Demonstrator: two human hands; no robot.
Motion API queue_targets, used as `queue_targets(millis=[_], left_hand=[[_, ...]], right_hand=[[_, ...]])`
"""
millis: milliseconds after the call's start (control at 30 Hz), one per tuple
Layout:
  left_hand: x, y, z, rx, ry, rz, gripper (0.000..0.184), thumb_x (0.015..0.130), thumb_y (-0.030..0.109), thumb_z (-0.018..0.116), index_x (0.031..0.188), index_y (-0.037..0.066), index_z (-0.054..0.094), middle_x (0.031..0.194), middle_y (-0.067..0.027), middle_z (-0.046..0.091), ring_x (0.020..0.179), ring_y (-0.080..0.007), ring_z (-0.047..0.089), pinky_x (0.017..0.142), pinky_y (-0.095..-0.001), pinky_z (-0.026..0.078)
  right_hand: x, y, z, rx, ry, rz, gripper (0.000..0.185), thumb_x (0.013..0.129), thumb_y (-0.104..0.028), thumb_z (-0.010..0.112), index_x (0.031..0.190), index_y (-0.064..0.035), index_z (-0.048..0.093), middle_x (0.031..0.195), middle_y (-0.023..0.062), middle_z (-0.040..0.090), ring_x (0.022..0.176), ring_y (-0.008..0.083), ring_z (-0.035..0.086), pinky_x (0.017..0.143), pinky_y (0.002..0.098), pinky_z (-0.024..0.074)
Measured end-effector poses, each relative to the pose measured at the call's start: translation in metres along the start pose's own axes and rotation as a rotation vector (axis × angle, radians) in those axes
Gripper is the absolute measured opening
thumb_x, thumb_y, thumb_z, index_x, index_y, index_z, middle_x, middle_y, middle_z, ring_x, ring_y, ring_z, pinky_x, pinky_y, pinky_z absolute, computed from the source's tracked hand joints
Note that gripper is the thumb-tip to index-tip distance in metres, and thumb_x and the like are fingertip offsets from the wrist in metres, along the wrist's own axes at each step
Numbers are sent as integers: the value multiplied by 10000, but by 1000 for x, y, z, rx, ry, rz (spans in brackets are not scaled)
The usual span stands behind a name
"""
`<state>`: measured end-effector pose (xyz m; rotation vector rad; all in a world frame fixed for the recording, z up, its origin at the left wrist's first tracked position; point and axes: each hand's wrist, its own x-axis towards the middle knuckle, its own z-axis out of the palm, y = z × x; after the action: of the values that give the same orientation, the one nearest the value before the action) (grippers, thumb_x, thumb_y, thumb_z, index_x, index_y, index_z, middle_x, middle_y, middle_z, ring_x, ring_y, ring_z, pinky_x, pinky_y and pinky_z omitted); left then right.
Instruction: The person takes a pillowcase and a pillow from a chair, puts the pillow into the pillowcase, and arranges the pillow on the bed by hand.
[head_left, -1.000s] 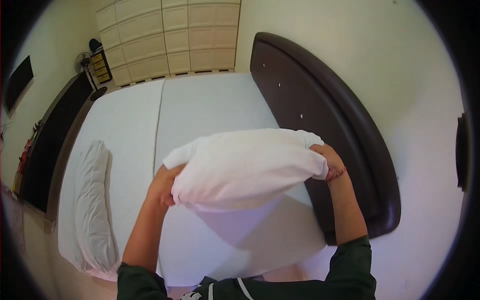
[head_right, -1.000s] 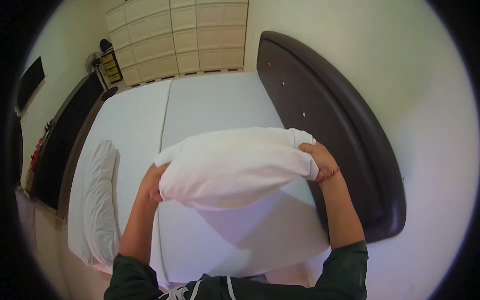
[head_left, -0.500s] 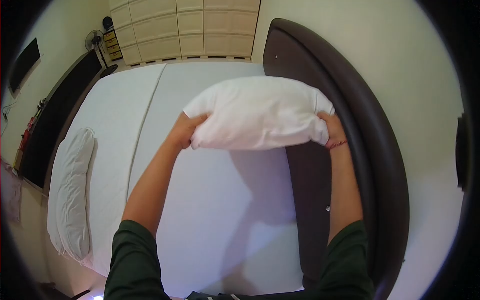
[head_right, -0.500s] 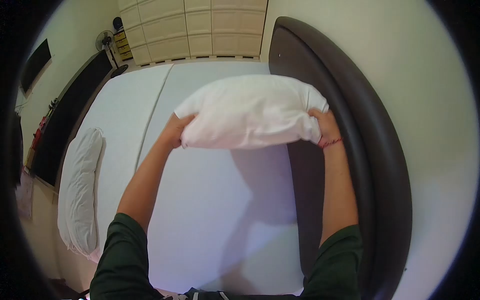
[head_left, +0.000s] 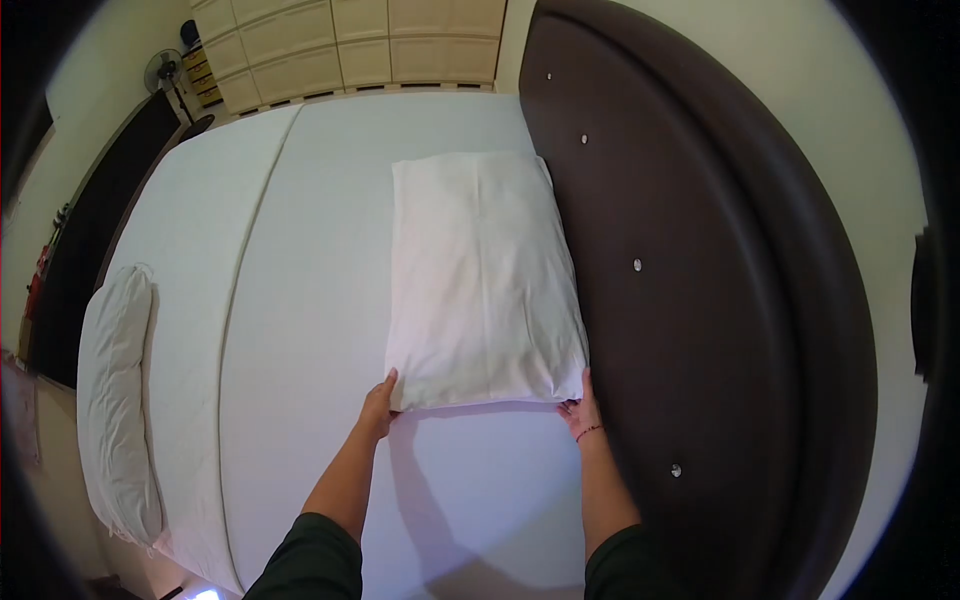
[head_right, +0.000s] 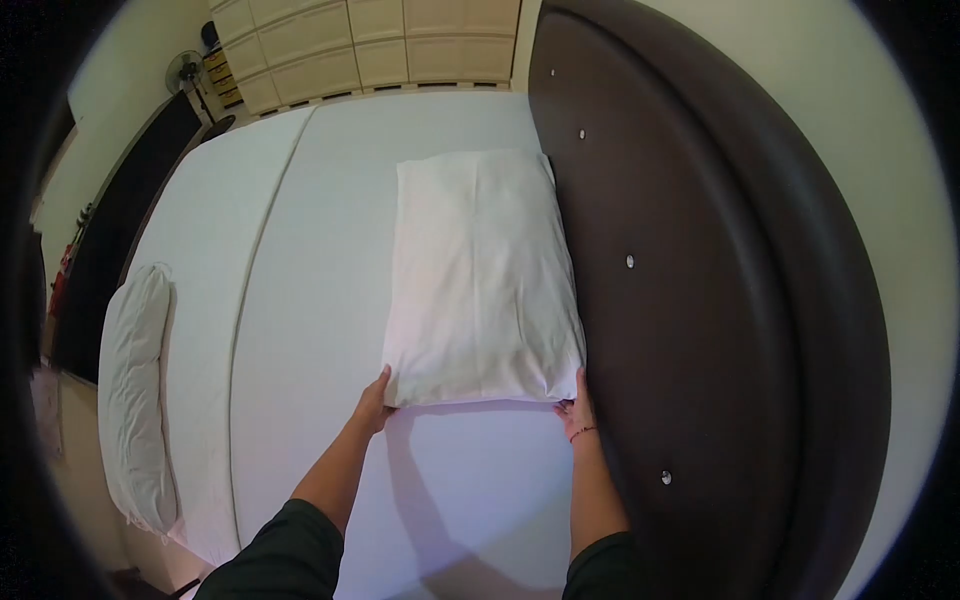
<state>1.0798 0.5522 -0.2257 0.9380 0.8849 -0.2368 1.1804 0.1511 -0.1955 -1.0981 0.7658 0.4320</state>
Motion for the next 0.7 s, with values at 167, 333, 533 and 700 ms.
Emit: queue_targets(millis=[167,333,533,700], left_hand=[[-14,3,25,27,46,8,650,819,449,687,1256,16,479,1113,-105,605,1006,-242,578,817,-393,482],[-58,12,47,-64,6,293,539,848,270,690,1245,-8,455,1114,-126,598,975,-237,606,788,-385,529],[-58,-21,15,32,63,229,469,904,293,613,1212,-21,451,1049,-126,601,908,-227,623,763,-373,549],[-58,-43,-4,-209,141,141,514,910,475,552,1067,-14,524,936,-109,606,788,-200,624,682,-324,550]], right_hand=[[24,14,23,186,211,-194,504,853,-435,661,1173,-56,575,1037,53,632,842,159,610,682,324,478],[-4,18,13,130,324,-428,640,864,-454,632,1296,-7,478,1265,86,559,1094,193,546,841,351,459],[-8,37,-1,80,379,-413,582,879,-516,572,1285,-102,515,1281,65,541,1155,195,516,867,344,436],[-28,69,-24,208,388,-217,653,840,-606,562,1251,-101,516,1123,24,550,1013,144,502,817,321,386]])
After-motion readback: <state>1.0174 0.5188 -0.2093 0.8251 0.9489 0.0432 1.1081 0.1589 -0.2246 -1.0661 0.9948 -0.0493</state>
